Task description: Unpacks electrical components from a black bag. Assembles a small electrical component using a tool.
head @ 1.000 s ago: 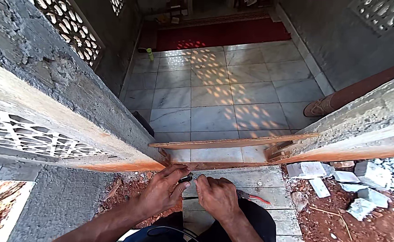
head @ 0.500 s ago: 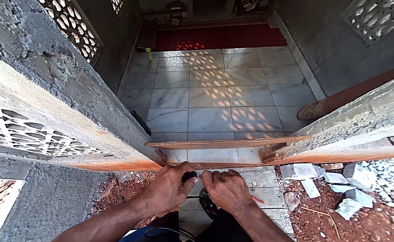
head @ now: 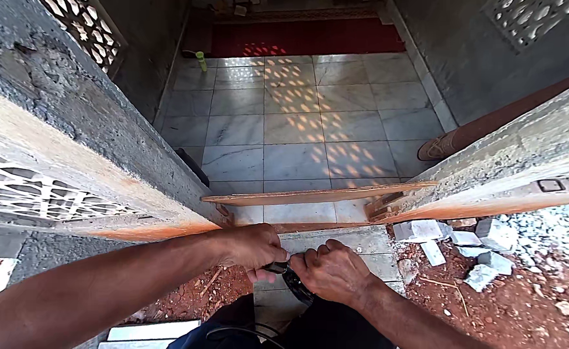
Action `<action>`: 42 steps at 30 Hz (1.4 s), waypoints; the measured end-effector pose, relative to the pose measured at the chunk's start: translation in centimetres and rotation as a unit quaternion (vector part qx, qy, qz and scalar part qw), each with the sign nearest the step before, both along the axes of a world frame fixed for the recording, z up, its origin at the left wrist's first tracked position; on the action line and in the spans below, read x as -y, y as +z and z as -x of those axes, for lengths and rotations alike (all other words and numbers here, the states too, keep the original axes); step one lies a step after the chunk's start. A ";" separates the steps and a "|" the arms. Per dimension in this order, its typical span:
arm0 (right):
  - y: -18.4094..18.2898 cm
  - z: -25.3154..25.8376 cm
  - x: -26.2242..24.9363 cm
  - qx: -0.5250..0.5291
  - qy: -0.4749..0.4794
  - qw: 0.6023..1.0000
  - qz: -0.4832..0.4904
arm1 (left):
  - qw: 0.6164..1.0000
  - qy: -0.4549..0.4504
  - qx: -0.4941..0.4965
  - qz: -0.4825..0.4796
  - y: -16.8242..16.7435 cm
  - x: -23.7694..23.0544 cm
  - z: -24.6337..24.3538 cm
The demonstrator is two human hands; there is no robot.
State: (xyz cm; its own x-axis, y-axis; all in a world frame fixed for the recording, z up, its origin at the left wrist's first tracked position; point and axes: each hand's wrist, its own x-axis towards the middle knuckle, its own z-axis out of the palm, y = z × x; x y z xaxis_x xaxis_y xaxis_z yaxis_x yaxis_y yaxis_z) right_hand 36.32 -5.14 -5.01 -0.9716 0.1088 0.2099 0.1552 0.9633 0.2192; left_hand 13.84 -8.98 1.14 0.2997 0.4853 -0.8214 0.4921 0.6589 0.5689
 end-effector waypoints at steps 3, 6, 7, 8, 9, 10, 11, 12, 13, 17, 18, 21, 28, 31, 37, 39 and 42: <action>0.6 -0.4 -0.5 0.016 0.021 1.000 -0.005 | 1.000 0.004 0.019 0.001 -0.3 -0.1 -0.3; 1.5 -0.2 -1.1 0.017 -0.053 0.998 0.002 | 0.992 0.022 0.033 -0.118 -1.5 0.4 0.4; 1.6 -0.1 -1.2 0.004 -0.093 0.996 0.003 | 0.984 0.036 0.023 -0.175 -2.1 0.7 0.5; 1.5 -0.1 -1.2 -0.015 -0.135 0.991 0.005 | 0.971 0.051 0.007 -0.232 -2.8 1.1 0.5; 1.3 -0.2 -1.1 -0.037 -0.178 0.983 0.012 | 0.956 0.067 -0.014 -0.286 -3.6 1.6 0.4; 0.9 -0.3 -0.9 -0.064 -0.222 0.973 0.025 | 0.937 0.086 -0.029 -0.337 -4.5 2.1 0.3; 0.6 -0.4 -0.6 -0.091 -0.265 0.958 0.050 | 0.917 0.112 -0.031 -0.381 -5.5 2.6 0.1; 0.4 -0.4 -0.1 -0.117 -0.305 0.941 0.093 | 0.897 0.141 -0.017 -0.418 -6.4 3.0 0.0; 0.3 -0.5 0.4 -0.143 -0.337 0.919 0.146 | 0.877 0.169 0.006 -0.451 -7.2 3.3 -0.2; 0.1 -0.1 2.4 -0.256 -0.349 0.832 0.348 | 0.815 0.211 0.085 -0.533 -9.3 4.2 -0.6; 0.1 0.1 2.8 -0.277 -0.336 0.812 0.389 | 0.806 0.211 0.091 -0.545 -9.7 4.3 -0.6; -0.7 0.8 3.4 -0.321 -0.293 0.767 0.472 | 0.785 0.206 0.105 -0.574 -10.1 4.5 -0.6; -2.3 1.0 4.1 -0.315 -0.196 0.699 0.611 | 0.758 0.213 0.183 -0.588 -9.1 4.3 -0.5; -2.2 1.1 4.4 -0.309 -0.176 0.702 0.618 | 0.757 0.207 0.195 -0.589 -9.0 4.2 -0.2; -2.4 1.2 5.0 -0.306 -0.173 0.701 0.620 | 0.763 0.216 0.213 -0.571 -9.1 4.5 -0.1; -2.6 1.3 5.2 -0.310 -0.173 0.700 0.620 | 0.764 0.214 0.217 -0.569 -9.2 4.7 -0.1; -2.8 1.4 5.2 -0.317 -0.164 0.693 0.626 | 0.766 0.212 0.223 -0.564 -9.4 4.8 -0.2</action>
State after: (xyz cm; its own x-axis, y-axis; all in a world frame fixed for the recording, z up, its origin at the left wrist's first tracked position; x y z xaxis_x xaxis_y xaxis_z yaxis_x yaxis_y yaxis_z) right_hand 34.90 -10.35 -7.76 -0.6069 0.7849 0.1252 0.0939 0.2272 -0.9693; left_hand 14.01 -13.83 -8.23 0.0482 0.9425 0.3308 -0.0390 -0.3291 0.9435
